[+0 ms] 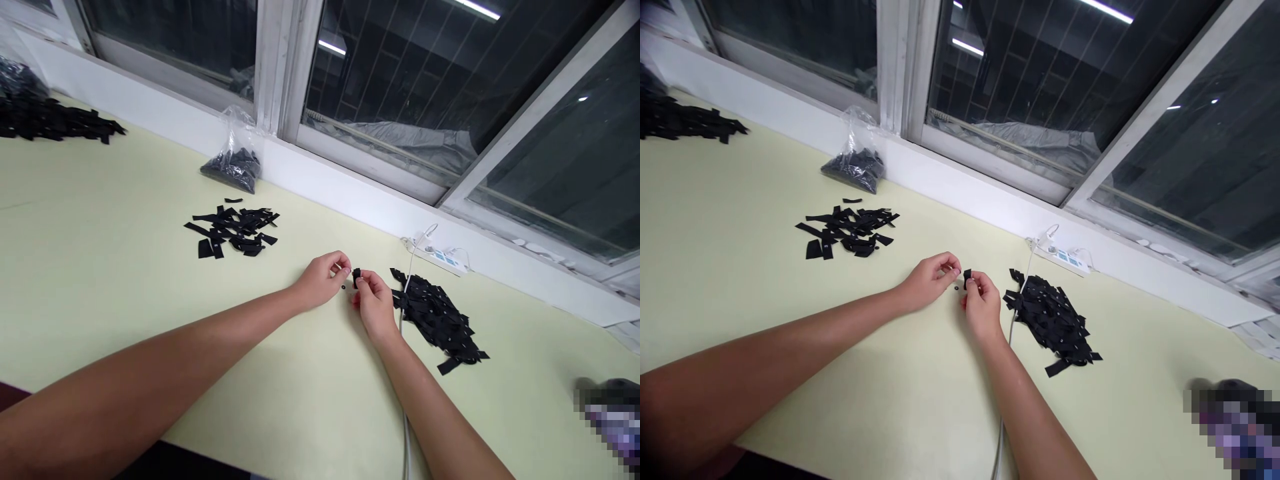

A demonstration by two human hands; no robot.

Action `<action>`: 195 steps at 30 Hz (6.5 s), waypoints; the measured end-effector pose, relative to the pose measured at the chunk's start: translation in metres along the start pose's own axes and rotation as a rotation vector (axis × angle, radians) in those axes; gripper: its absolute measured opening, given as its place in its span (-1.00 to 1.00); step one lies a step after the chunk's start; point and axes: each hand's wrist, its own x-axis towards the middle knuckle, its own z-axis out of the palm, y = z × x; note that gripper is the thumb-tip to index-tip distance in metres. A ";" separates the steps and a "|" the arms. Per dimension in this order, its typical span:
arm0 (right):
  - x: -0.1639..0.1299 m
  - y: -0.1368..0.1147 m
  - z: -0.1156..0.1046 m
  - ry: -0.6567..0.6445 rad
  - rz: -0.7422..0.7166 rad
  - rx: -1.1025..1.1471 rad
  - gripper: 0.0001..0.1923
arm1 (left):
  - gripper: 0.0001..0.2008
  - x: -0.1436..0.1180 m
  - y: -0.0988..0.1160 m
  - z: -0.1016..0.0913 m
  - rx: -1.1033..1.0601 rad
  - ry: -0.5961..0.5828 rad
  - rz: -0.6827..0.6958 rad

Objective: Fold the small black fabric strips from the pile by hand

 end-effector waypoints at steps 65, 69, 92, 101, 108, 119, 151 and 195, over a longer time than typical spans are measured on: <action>0.002 0.000 0.002 0.017 0.026 0.093 -0.64 | -0.78 0.004 -0.002 0.002 0.111 -0.033 -0.106; 0.002 -0.001 0.002 -0.012 0.025 0.123 -0.64 | -0.80 0.004 -0.002 0.003 0.062 -0.027 -0.093; 0.000 -0.009 0.002 -0.004 0.069 0.206 -0.68 | -0.82 0.006 0.000 0.003 -0.182 0.002 -0.188; 0.000 -0.008 0.002 0.006 0.077 0.227 -0.67 | -0.81 0.007 -0.004 0.003 -0.189 0.003 -0.129; 0.001 -0.007 0.002 -0.005 0.068 0.199 -0.64 | -0.84 0.006 -0.005 0.002 -0.067 0.032 -0.066; 0.001 -0.008 0.003 -0.003 0.063 0.201 -0.65 | -0.87 0.007 -0.008 0.005 -0.089 0.015 -0.083; 0.005 -0.006 -0.005 0.055 0.137 0.452 -0.70 | -0.87 0.006 -0.008 0.006 -0.250 0.011 -0.119; 0.007 0.001 -0.007 -0.136 -0.329 -0.818 -0.94 | -0.87 0.007 0.000 -0.012 0.381 0.111 0.392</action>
